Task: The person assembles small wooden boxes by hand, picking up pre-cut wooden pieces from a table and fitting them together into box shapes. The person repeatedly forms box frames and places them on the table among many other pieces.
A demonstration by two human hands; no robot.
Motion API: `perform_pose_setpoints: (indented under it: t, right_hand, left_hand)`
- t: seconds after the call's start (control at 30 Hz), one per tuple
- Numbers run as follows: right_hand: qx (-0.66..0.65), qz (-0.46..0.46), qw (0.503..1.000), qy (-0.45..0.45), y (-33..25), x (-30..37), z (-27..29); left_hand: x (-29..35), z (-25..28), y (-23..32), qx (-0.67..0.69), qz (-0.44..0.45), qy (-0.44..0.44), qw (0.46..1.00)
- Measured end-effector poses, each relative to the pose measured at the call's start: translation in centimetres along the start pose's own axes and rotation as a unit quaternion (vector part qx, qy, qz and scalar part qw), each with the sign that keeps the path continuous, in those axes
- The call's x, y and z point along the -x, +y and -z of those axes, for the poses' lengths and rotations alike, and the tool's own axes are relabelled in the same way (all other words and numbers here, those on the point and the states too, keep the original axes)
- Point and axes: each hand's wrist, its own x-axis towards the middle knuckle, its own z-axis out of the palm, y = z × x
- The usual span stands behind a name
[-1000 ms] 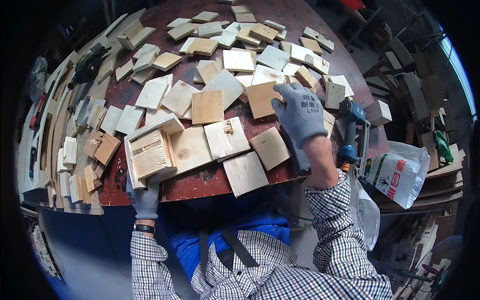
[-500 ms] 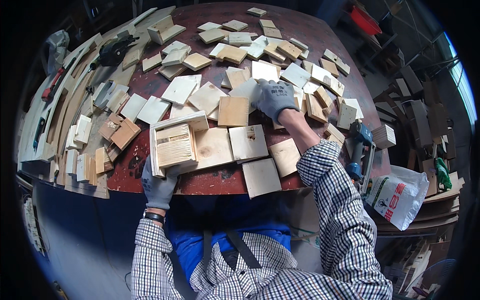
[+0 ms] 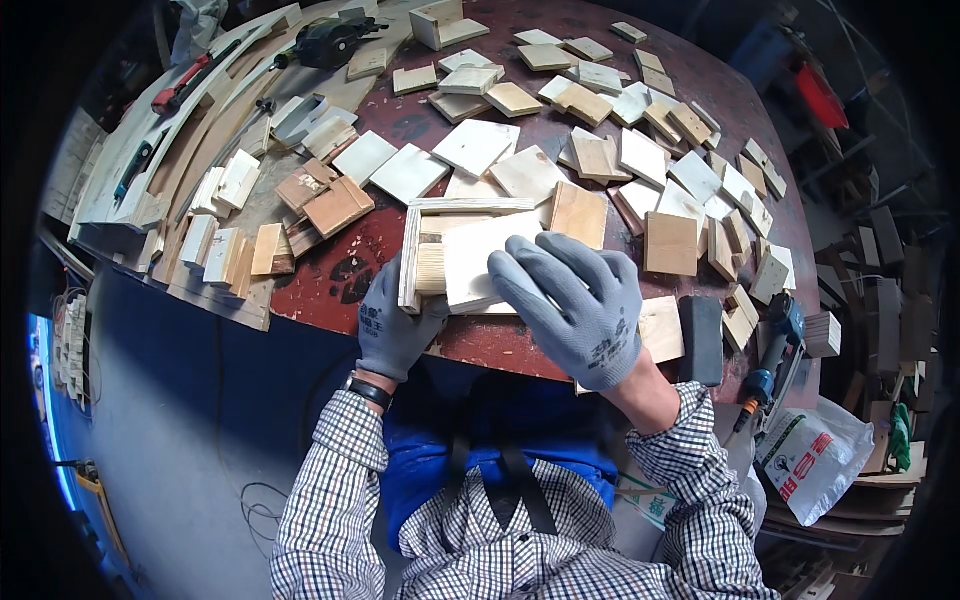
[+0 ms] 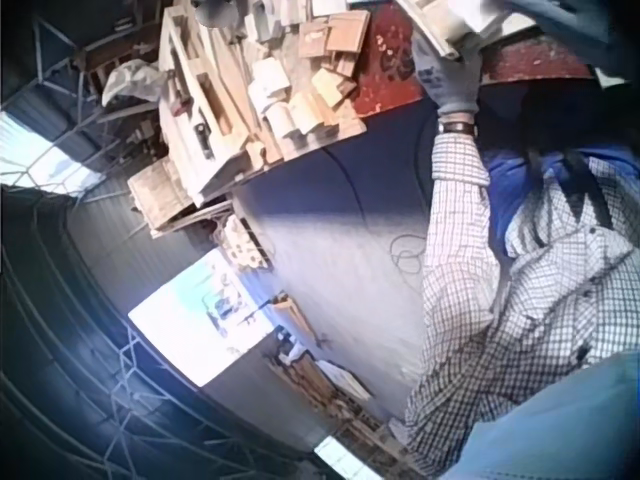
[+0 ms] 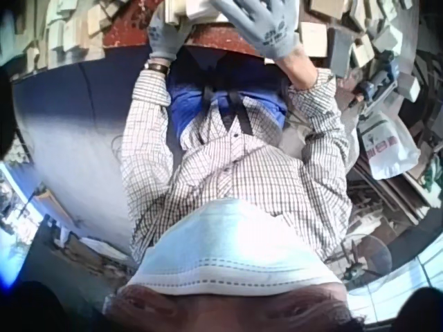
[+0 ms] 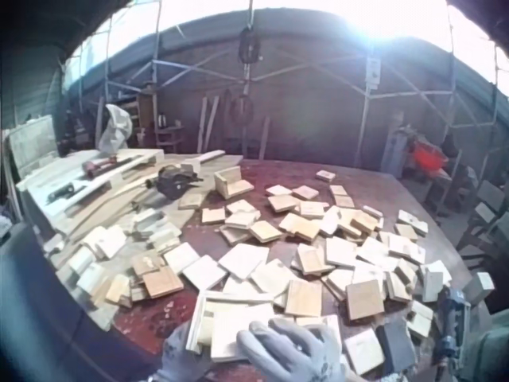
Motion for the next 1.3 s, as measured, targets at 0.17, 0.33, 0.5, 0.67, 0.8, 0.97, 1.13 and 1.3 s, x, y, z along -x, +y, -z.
perform_pose_setpoints:
  t: [0.17, 0.33, 0.5, 0.67, 0.8, 0.97, 1.13, 1.3]
  right_hand:
    - [-0.044, -0.043, 0.995, -0.082, -2.3, 0.2, -3.5]
    - [-0.129, -0.064, 0.984, -0.105, -2.0, -0.3, -4.5]
    - [-0.167, -0.085, 0.970, -0.157, -1.4, -2.7, -3.8]
    - [-0.132, -0.094, 0.976, -0.147, -2.3, -2.4, -6.1]
    - [-0.152, -0.095, 0.971, -0.156, -1.9, -2.5, -6.1]
    - [-0.150, -0.082, 0.976, -0.135, -2.0, -2.7, -6.9]
    - [-0.191, -0.135, 0.967, -0.098, -1.7, -2.1, -7.7]
    - [-0.186, -0.094, 0.971, -0.116, -0.7, -4.0, -6.1]
  left_hand:
    - [-0.5, 0.0, 0.8, -0.015, -0.013, 0.006, 1.000]
    - [-0.9, 0.1, 0.7, -0.016, -0.039, 0.022, 0.999]
    - [-0.3, 0.3, 0.6, 0.009, 0.013, -0.013, 1.000]
    - [0.0, -0.1, 0.1, -0.017, -0.019, -0.010, 1.000]
    - [-0.2, -0.1, 0.4, 0.003, -0.008, -0.007, 1.000]
    - [0.3, 0.1, -0.6, -0.005, -0.010, 0.016, 1.000]
    - [-0.1, -1.1, -1.8, 0.040, 0.010, 0.000, 0.999]
    - [0.1, -0.8, -1.9, 0.059, -0.027, 0.011, 0.998]
